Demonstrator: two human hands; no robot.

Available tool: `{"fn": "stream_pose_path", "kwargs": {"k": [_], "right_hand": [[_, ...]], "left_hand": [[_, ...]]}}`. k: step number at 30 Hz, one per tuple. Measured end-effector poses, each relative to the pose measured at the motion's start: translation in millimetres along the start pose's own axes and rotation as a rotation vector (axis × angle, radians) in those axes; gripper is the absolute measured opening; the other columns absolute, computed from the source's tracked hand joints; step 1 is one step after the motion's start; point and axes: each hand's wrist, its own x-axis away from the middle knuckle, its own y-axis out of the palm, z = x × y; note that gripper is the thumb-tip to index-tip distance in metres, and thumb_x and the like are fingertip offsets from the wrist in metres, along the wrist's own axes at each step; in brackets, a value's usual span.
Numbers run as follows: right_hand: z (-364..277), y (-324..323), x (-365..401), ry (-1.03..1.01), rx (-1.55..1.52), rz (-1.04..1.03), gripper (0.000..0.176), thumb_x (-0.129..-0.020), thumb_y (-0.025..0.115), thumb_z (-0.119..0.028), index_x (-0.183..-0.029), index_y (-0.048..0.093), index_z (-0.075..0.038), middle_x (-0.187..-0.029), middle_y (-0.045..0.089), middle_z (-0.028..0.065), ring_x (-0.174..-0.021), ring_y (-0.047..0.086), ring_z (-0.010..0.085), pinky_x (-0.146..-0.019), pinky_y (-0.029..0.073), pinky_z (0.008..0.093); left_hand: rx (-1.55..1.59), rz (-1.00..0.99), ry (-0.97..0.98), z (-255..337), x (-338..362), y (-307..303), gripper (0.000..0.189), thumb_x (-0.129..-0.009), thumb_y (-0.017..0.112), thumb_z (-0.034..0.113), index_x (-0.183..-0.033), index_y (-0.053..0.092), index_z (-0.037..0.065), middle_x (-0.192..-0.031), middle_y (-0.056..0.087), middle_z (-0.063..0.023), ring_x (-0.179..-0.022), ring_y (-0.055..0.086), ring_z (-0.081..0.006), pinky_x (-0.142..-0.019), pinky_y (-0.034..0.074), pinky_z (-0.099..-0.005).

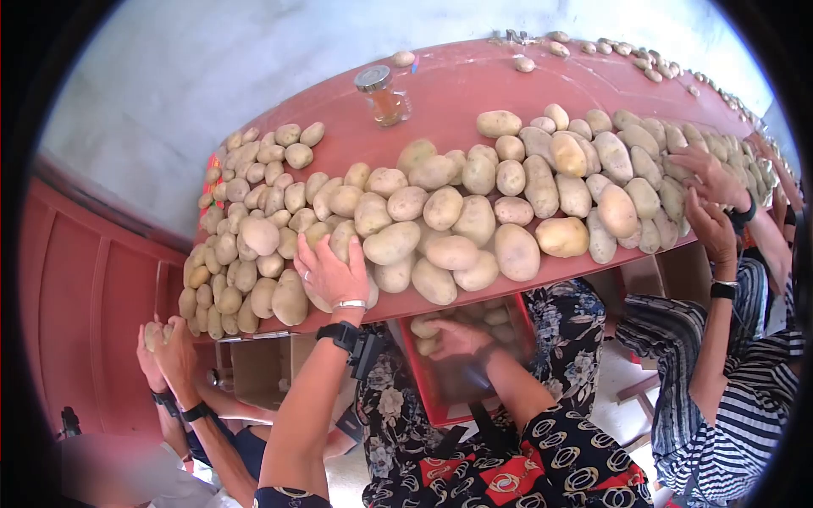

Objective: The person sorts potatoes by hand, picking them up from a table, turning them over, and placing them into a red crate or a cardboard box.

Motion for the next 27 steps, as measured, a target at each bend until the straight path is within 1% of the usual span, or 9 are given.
{"fn": "stream_pose_path", "kwargs": {"k": [1,2,7,10,13,15,21,25,27], "right_hand": [[-5.3,10.9,9.7,-0.019,-0.101,-0.151,0.041,-0.080,0.065,-0.036,-0.113,0.052,-0.015,-0.106,0.059,0.0070,-0.094,0.059,0.0233,-0.077,0.047,0.0399],[-10.0,23.2,20.3,-0.045,-0.101,-0.216,0.041,-0.086,0.058,-0.036,-0.116,0.052,-0.009,-0.106,0.059,0.0058,-0.095,0.059,0.0203,-0.075,0.049,0.0377],[-1.5,51.3,55.2,-0.196,-0.141,-0.117,0.041,-0.087,0.053,-0.040,-0.114,0.051,-0.009,-0.101,0.059,0.0059,-0.092,0.059,0.0196,-0.073,0.048,0.0352],[-3.6,75.3,91.2,-0.327,-0.058,-0.123,0.044,-0.084,0.056,-0.041,-0.109,0.051,-0.005,-0.088,0.058,0.0080,-0.079,0.059,0.0200,-0.059,0.049,0.0312],[-21.6,88.0,109.3,-0.435,0.117,-0.219,0.047,-0.080,0.060,-0.041,-0.107,0.051,-0.003,-0.085,0.058,0.0094,-0.076,0.058,0.0201,-0.056,0.049,0.0307],[-42.9,109.4,120.7,-0.528,0.154,-0.218,0.051,-0.077,0.064,-0.039,-0.108,0.051,0.000,-0.084,0.058,0.0109,-0.074,0.059,0.0201,-0.054,0.049,0.0304],[-117.5,180.7,129.4,-0.776,0.342,-0.309,0.050,-0.081,0.061,-0.037,-0.111,0.048,0.000,-0.088,0.059,0.0132,-0.072,0.061,0.0200,-0.053,0.051,0.0287],[-171.1,250.8,168.7,-0.900,0.437,-0.286,0.046,-0.084,0.057,-0.032,-0.114,0.047,0.001,-0.092,0.061,0.0144,-0.071,0.062,0.0202,-0.053,0.053,0.0290],[-206.1,265.4,182.0,-1.082,0.699,-0.145,0.044,-0.085,0.055,-0.030,-0.115,0.047,0.002,-0.094,0.061,0.0155,-0.073,0.062,0.0200,-0.053,0.053,0.0283]], "left_hand": [[-0.002,0.011,0.013,0.3,1.1,1.9,0.048,-0.079,0.060,0.040,-0.108,0.054,0.002,-0.135,0.032,-0.0185,-0.121,0.029,-0.0419,-0.098,0.028,-0.0513],[0.017,0.009,0.002,1.9,1.9,1.6,0.048,-0.079,0.060,0.040,-0.108,0.054,0.002,-0.135,0.032,-0.0185,-0.121,0.029,-0.0419,-0.098,0.028,-0.0513],[-0.013,0.006,-0.046,5.5,2.0,-2.8,0.048,-0.080,0.058,0.042,-0.110,0.054,0.004,-0.135,0.033,-0.0176,-0.119,0.032,-0.0426,-0.100,0.027,-0.0489],[0.002,-0.040,-0.081,8.0,1.0,-7.2,0.050,-0.080,0.059,0.043,-0.110,0.055,0.004,-0.136,0.032,-0.0161,-0.121,0.030,-0.0423,-0.101,0.026,-0.0493],[0.009,-0.052,-0.101,7.8,1.3,-7.1,0.051,-0.079,0.058,0.044,-0.111,0.055,0.004,-0.137,0.031,-0.0156,-0.122,0.028,-0.0417,-0.100,0.026,-0.0496],[0.031,-0.064,-0.110,6.1,1.3,-4.9,0.052,-0.078,0.059,0.045,-0.111,0.054,0.005,-0.137,0.030,-0.0153,-0.124,0.026,-0.0414,-0.099,0.026,-0.0515],[0.048,-0.078,-0.145,6.0,2.2,-2.5,0.054,-0.077,0.058,0.046,-0.113,0.053,0.005,-0.138,0.028,-0.0150,-0.127,0.023,-0.0406,-0.098,0.025,-0.0541],[0.044,-0.074,-0.155,5.4,-1.5,-4.0,0.054,-0.077,0.057,0.047,-0.112,0.053,0.005,-0.139,0.028,-0.0149,-0.127,0.023,-0.0408,-0.097,0.024,-0.0546],[0.048,-0.084,-0.163,5.4,2.7,-0.8,0.054,-0.077,0.057,0.047,-0.111,0.054,0.005,-0.139,0.028,-0.0150,-0.127,0.023,-0.0410,-0.097,0.024,-0.0548]]}}
